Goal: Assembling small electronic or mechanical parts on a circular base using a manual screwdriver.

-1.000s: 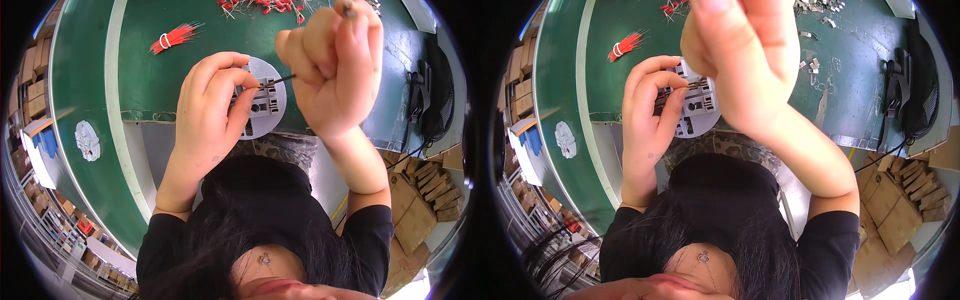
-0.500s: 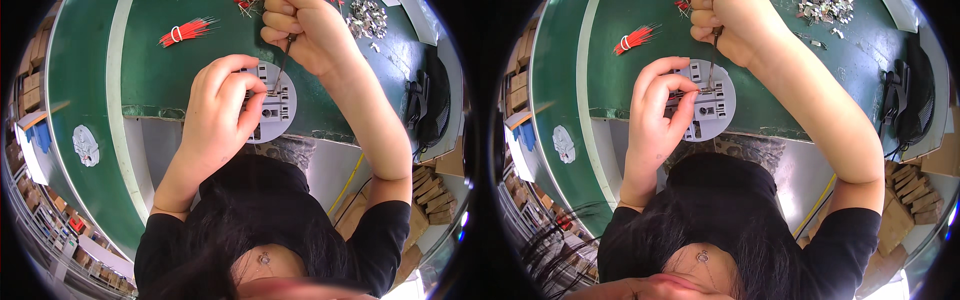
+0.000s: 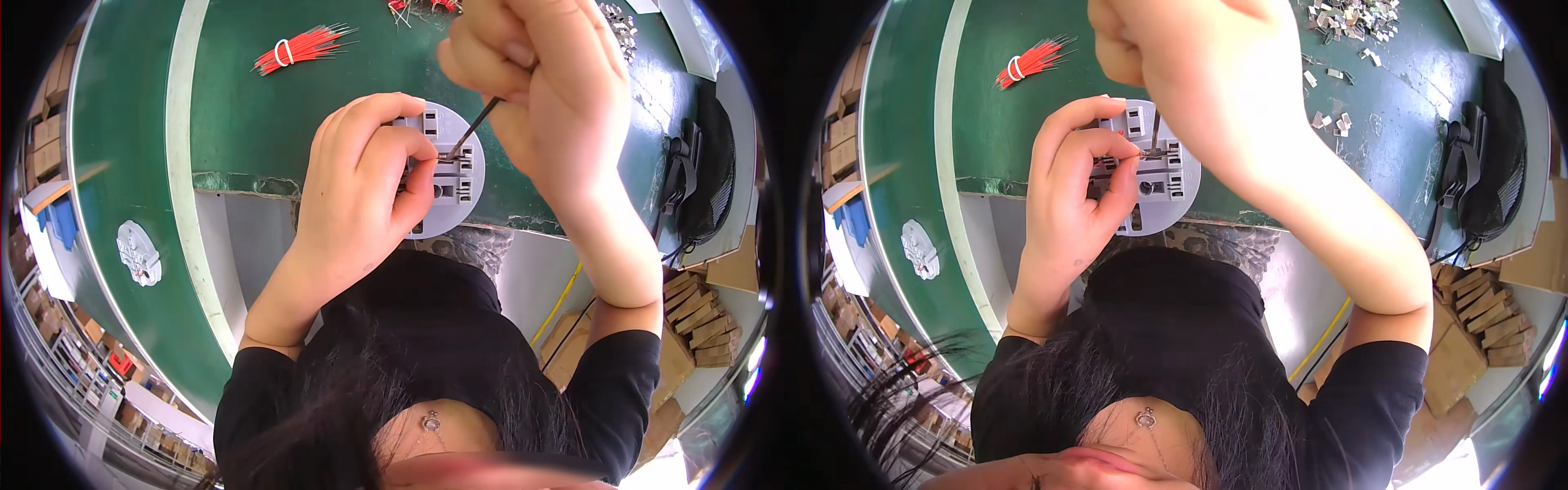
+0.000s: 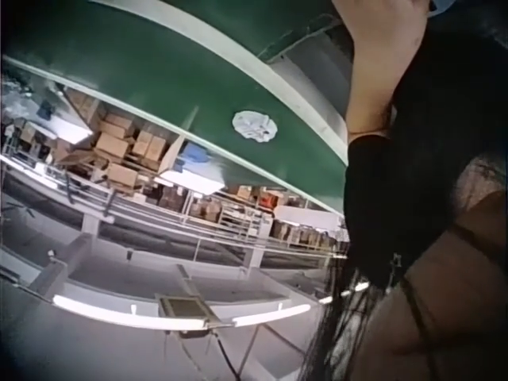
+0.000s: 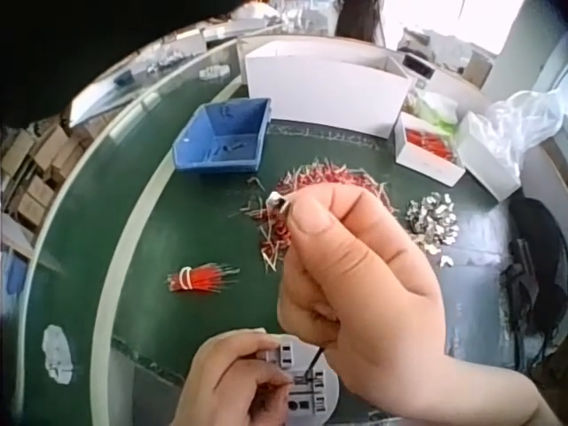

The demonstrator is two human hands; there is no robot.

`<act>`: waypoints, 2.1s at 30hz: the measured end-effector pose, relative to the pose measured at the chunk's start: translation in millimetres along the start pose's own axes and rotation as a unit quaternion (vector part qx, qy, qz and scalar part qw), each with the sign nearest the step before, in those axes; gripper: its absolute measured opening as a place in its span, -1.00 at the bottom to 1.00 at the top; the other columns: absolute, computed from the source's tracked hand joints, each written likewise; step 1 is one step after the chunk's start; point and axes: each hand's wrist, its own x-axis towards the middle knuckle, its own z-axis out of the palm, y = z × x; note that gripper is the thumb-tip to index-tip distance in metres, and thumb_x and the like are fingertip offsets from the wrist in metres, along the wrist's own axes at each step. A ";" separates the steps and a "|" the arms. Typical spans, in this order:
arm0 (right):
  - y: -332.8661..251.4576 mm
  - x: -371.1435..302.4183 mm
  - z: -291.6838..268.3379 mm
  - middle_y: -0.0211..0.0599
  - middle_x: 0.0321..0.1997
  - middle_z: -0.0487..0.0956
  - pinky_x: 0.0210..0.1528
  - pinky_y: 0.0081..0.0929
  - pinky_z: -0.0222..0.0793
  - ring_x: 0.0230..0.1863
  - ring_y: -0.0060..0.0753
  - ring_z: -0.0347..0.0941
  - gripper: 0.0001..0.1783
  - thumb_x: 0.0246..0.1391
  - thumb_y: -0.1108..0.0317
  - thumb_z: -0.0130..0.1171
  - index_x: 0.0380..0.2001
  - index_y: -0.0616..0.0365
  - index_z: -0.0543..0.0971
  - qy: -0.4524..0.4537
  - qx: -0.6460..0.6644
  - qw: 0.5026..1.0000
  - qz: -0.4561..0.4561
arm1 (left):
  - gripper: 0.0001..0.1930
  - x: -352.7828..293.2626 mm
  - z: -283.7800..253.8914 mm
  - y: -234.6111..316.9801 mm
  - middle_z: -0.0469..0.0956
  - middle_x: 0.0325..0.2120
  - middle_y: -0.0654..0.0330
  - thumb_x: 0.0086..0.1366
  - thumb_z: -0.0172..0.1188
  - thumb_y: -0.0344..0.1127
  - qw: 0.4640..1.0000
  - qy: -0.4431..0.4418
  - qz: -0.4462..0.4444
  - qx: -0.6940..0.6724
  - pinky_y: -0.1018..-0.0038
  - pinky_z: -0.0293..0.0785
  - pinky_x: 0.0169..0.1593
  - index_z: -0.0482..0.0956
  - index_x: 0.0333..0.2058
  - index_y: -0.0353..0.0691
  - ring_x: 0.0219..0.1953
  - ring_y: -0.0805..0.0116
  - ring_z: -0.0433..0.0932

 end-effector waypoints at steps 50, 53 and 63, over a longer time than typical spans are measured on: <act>-3.6 -59.8 -71.0 -0.17 -0.33 0.59 -0.35 -0.49 0.36 -0.41 -0.35 0.47 -0.81 0.09 0.52 0.32 -0.26 0.22 0.51 -0.073 -0.589 0.728 -0.343 | -0.81 37.2 -19.5 -14.4 0.56 -0.04 0.09 0.04 0.38 -0.54 0.999 -0.004 0.025 -0.019 0.18 0.43 0.12 0.57 -0.38 -0.19 0.06 0.04 0.54; -7.9 -57.0 -73.0 -0.20 -0.33 0.60 -0.36 -0.51 0.34 -0.43 -0.32 0.48 -0.79 0.04 0.57 0.32 -0.25 0.21 0.52 -0.078 -0.612 0.707 -0.346 | -0.78 44.4 -17.8 -13.6 0.58 -0.07 0.14 -0.01 0.41 -0.53 0.999 0.014 0.030 -0.029 0.17 0.44 0.06 0.57 -0.39 -0.16 0.01 0.05 0.57; -28.0 -47.4 -74.1 -0.42 -0.36 0.59 -0.48 -0.48 0.20 -0.48 -0.39 0.48 -0.65 -0.10 0.51 0.42 -0.23 0.09 0.52 -0.143 -0.708 0.623 -0.301 | -0.76 76.2 -13.0 8.2 0.58 -0.06 0.13 -0.04 0.45 -0.53 0.999 0.022 0.019 -0.015 0.23 0.47 0.01 0.60 -0.39 -0.15 -0.02 0.06 0.58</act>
